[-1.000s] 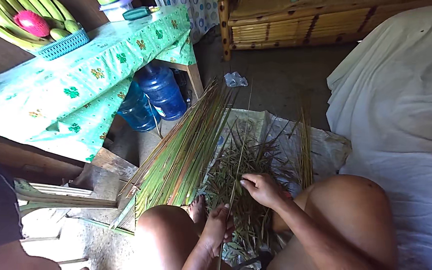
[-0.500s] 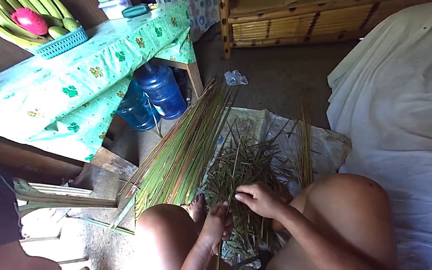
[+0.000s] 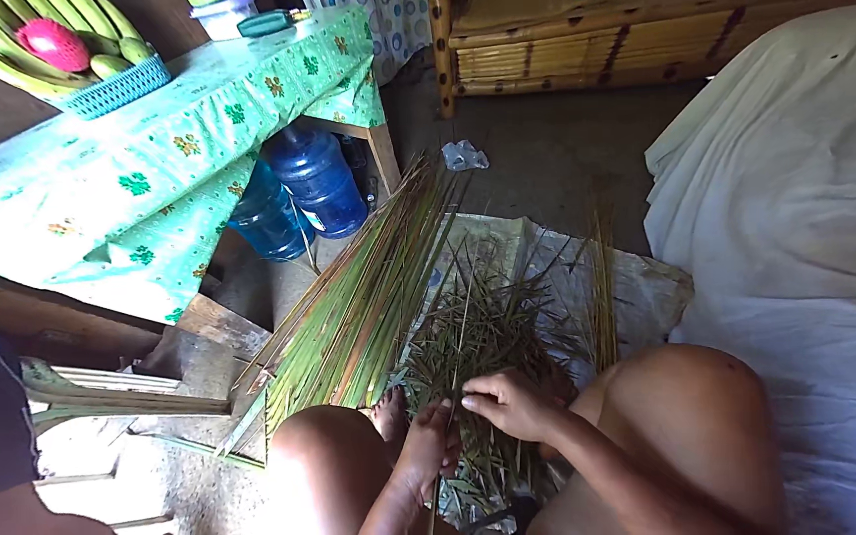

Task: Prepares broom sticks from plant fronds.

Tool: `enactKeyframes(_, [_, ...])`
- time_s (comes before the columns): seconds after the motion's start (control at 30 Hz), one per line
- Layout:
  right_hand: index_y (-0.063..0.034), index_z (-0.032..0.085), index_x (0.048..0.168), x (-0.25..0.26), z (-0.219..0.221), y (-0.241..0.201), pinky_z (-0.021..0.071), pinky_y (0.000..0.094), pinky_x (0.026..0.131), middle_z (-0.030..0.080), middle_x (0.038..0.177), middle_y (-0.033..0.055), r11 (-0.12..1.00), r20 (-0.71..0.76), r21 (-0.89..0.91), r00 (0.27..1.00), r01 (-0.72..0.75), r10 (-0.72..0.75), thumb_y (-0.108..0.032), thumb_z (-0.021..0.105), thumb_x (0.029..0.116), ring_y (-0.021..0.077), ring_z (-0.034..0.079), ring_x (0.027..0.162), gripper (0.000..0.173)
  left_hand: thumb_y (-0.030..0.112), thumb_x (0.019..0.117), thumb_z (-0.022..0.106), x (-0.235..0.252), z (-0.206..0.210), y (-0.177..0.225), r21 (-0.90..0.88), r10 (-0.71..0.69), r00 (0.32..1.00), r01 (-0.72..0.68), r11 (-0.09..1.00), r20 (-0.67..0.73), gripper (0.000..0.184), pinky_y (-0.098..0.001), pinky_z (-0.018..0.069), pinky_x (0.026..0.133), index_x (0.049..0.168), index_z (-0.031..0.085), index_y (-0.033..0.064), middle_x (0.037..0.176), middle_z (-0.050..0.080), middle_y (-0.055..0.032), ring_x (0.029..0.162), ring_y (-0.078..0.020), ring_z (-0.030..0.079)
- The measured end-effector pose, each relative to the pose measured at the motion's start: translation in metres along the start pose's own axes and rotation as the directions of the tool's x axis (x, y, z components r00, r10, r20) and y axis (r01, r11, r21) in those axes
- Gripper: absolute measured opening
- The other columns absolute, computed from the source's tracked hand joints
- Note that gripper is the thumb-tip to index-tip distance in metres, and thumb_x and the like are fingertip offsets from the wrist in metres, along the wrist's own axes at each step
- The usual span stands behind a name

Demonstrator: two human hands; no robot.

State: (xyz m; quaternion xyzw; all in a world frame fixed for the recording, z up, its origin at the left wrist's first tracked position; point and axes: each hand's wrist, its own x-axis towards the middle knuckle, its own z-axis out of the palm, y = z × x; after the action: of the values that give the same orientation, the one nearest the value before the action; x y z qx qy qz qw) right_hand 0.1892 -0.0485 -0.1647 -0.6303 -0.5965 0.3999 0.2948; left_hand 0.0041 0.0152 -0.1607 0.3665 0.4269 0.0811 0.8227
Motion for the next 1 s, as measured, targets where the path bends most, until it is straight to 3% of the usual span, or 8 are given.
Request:
enactKeyframes(0.1, [-0.0025,0.073,0.112,0.009,-0.012,0.009,0.0524,0.0512,0.089,0.072,0.099,0.0164,0.982,-0.16,-0.095,0.976,-0.164,0.148,-0.028,0.051,0.1059,0.0295,0.069,0.096,0.035,0.019,0.114,0.026,-0.002,0.0,-0.003,0.014,-0.006,1.0,0.006,1.0,0.02,0.032,-0.013,0.0278,0.035,0.094,0.048,0.0096,0.054,0.034,0.0079,0.037,0.001,0.03])
enactKeyframes(0.2, [-0.0025,0.073,0.114,0.014,-0.026,0.015,0.0526,0.0462,0.086,0.072,0.097,0.0146,0.97,-0.276,-0.012,0.933,-0.244,0.232,-0.026,0.052,0.1061,0.0245,0.068,0.09,0.032,0.02,0.114,0.027,-0.003,0.001,-0.004,0.033,-0.008,1.0,0.007,0.999,0.02,0.031,-0.0133,0.0285,0.035,0.095,0.049,0.009,0.054,0.034,0.0075,0.037,0.0008,0.03])
enactKeyframes(0.3, [0.001,0.072,0.111,0.003,-0.021,0.003,0.0486,0.0261,0.065,0.065,0.08,0.0049,0.98,-0.097,0.179,0.99,-0.085,0.103,-0.021,0.054,0.1044,0.0071,0.055,0.065,0.03,0.021,0.1144,0.026,0.0,0.001,-0.001,0.028,-0.002,1.0,0.002,1.0,-0.005,0.031,-0.0135,0.0288,0.035,0.096,0.048,0.0086,0.054,0.035,0.0074,0.037,0.0005,0.031])
enactKeyframes(0.4, [0.0023,0.073,0.106,-0.005,-0.003,-0.004,0.0463,0.021,0.064,0.066,0.079,0.0041,0.972,0.084,0.233,0.995,0.031,-0.052,-0.019,0.056,0.1021,0.0023,0.054,0.065,0.028,0.02,0.1143,0.025,0.001,0.001,0.004,0.017,0.012,1.0,-0.012,1.0,-0.018,0.033,-0.0138,0.0293,0.036,0.094,0.05,0.0097,0.053,0.037,0.0074,0.037,0.0002,0.032])
enactKeyframes(0.5, [-0.0004,0.074,0.102,-0.002,0.003,0.0,0.0499,0.0329,0.071,0.069,0.083,0.0103,0.994,0.066,0.071,0.994,0.082,-0.086,-0.023,0.056,0.103,0.0136,0.062,0.074,0.029,0.018,0.1139,0.022,0.0,0.002,0.004,0.007,0.017,1.0,-0.017,1.0,-0.025,0.034,-0.0135,0.0292,0.036,0.095,0.049,0.0101,0.053,0.037,0.0077,0.038,0.0006,0.032])
enactKeyframes(0.6, [-0.0019,0.074,0.108,0.006,-0.005,0.005,0.0536,0.0483,0.083,0.072,0.093,0.0155,0.994,-0.068,-0.094,0.996,-0.058,0.052,-0.027,0.053,0.1046,0.0275,0.069,0.088,0.033,0.02,0.1143,0.024,-0.001,0.002,0.003,0.004,0.01,1.0,-0.01,1.0,-0.009,0.032,-0.0135,0.0287,0.035,0.095,0.047,0.0095,0.054,0.034,0.0077,0.038,0.0006,0.03])
enactKeyframes(0.77, [-0.0013,0.073,0.113,0.016,-0.011,0.012,0.0532,0.0515,0.084,0.072,0.094,0.017,0.963,-0.381,-0.054,0.897,-0.265,0.225,-0.027,0.051,0.1065,0.0299,0.07,0.09,0.035,0.02,0.1141,0.027,-0.001,0.002,0.001,0.025,0.011,1.0,-0.011,1.0,0.008,0.031,-0.0135,0.0281,0.035,0.094,0.048,0.0094,0.054,0.035,0.0073,0.037,0.0006,0.03])
enactKeyframes(1.0, [0.0011,0.071,0.103,-0.001,0.001,-0.002,0.0415,0.0179,0.057,0.057,0.07,-0.0023,0.951,0.167,0.302,0.986,-0.066,0.015,-0.02,0.055,0.1031,-0.0004,0.048,0.058,0.026,0.019,0.1142,0.025,0.0,0.001,0.003,0.024,0.027,0.999,-0.026,0.999,-0.022,0.032,-0.0139,0.0297,0.036,0.095,0.049,0.0099,0.053,0.037,0.0073,0.038,0.0001,0.032])
